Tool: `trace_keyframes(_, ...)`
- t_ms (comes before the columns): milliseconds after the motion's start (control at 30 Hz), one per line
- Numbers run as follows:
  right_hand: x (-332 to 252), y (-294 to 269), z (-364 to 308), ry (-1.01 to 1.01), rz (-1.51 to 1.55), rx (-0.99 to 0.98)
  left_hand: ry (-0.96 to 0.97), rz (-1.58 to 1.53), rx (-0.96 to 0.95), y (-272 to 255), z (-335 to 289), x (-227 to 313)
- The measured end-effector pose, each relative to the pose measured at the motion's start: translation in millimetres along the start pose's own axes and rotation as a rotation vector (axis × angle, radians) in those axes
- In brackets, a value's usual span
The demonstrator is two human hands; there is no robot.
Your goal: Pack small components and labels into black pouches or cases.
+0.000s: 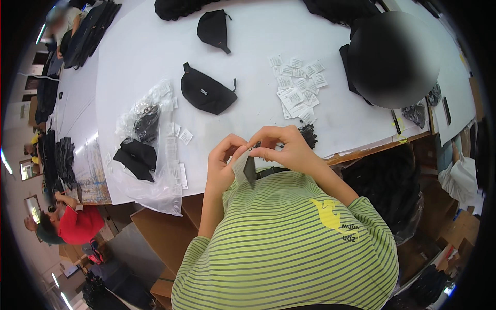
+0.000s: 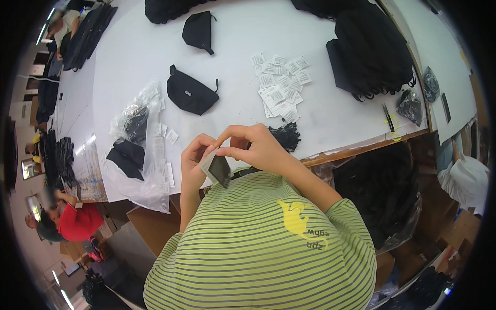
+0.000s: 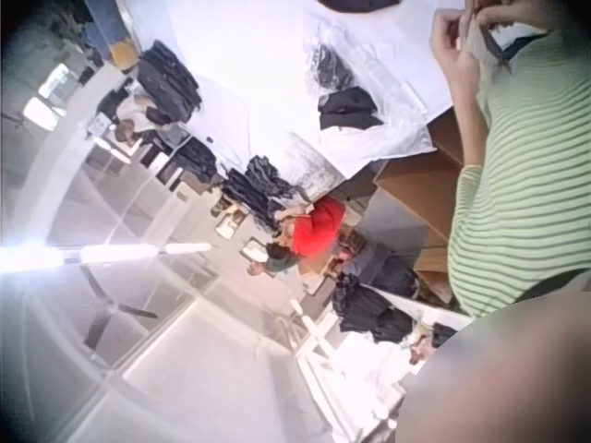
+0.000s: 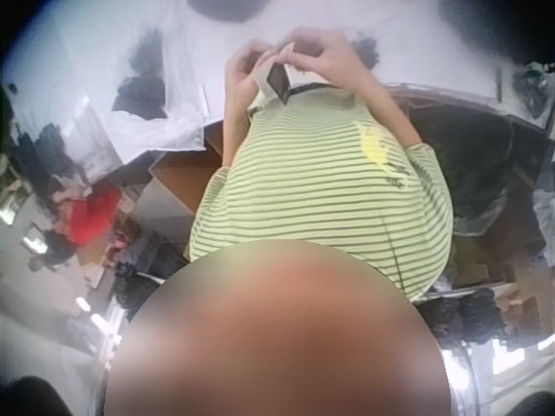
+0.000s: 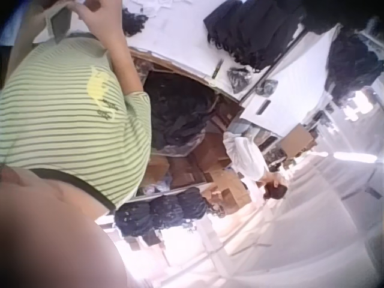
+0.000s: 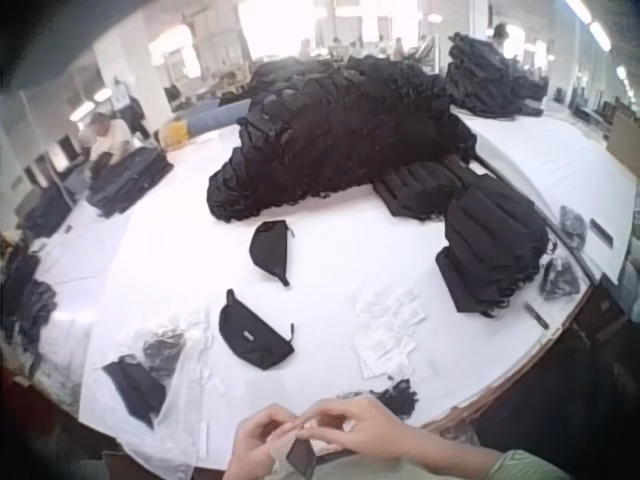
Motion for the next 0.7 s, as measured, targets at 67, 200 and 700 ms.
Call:
trace_keyframes(67, 15, 2, -1, 0.127, 0.250, 0.004, 0.133, 0.062, 0.129, -6, 3, 13)
trace_keyframes(200, 15, -12, 5, 0.141, 0.257, -0.007, 0.225, 0.105, 0.153, -10, 36, 24)
trace_keyframes(700, -32, -45, -6, -0.262, 0.473, 0.201, -0.139, 1.153, 0.281, -229, 260, -99)
Point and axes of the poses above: each hand's wrist, its own z-axis towards the middle knuckle, its own y-axis out of the palm, x = y × z, the point moved 9 cm from there along z, towards the middle knuckle, and after that the axes turned 5 degrees about z, right-handed, at the moved point
